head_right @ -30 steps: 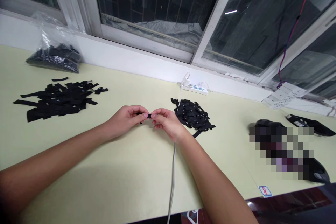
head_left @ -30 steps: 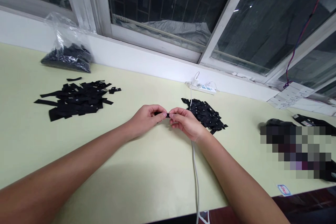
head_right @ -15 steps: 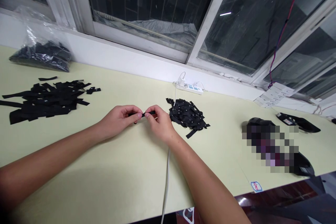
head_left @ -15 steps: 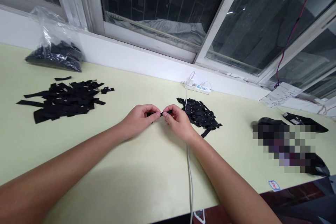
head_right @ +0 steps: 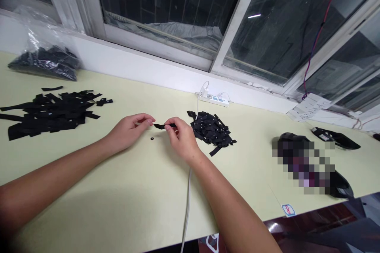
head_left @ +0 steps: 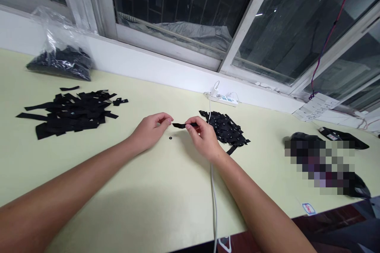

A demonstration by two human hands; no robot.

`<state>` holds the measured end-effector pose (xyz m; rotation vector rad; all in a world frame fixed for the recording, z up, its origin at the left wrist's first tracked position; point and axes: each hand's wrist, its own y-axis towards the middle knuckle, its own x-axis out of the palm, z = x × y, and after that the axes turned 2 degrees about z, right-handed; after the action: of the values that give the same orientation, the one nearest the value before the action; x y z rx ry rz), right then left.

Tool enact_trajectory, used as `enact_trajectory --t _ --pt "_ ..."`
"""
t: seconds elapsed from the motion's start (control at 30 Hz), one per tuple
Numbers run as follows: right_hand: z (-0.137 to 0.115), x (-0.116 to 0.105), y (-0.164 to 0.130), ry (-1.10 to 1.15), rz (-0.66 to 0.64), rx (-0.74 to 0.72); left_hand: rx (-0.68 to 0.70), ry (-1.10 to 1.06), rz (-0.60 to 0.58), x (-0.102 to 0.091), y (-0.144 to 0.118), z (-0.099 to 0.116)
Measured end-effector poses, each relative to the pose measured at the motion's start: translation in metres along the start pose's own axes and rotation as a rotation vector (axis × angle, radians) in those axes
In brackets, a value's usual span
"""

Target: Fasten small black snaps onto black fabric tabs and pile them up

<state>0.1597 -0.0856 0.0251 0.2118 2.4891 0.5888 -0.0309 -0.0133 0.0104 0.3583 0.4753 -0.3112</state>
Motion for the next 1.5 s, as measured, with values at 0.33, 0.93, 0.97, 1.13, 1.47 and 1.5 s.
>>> enact_trajectory --t 0.33,0.93,0.97,1.13,1.47,1.5 --pt "-0.004 0.0 0.0 0.032 0.029 -0.05 0.255 0.36 -0.248 -0.002 0.002 -0.007" --pt "0.0 0.002 0.0 0.005 0.003 -0.009 0.178 0.494 -0.28 -0.017 0.001 0.002" --pt "0.001 0.002 0.0 0.003 0.004 -0.009 0.175 0.487 -0.288 -0.019 0.001 0.003" --pt "0.001 0.002 0.001 -0.018 -0.002 -0.001 0.139 0.48 -0.361 -0.027 0.002 0.003" --pt "0.006 0.004 -0.001 -0.021 -0.008 0.028 0.185 0.488 -0.292 -0.019 0.003 0.001" --pt "0.007 0.004 -0.001 -0.019 -0.01 0.037 0.167 0.476 -0.27 -0.02 0.004 0.001"
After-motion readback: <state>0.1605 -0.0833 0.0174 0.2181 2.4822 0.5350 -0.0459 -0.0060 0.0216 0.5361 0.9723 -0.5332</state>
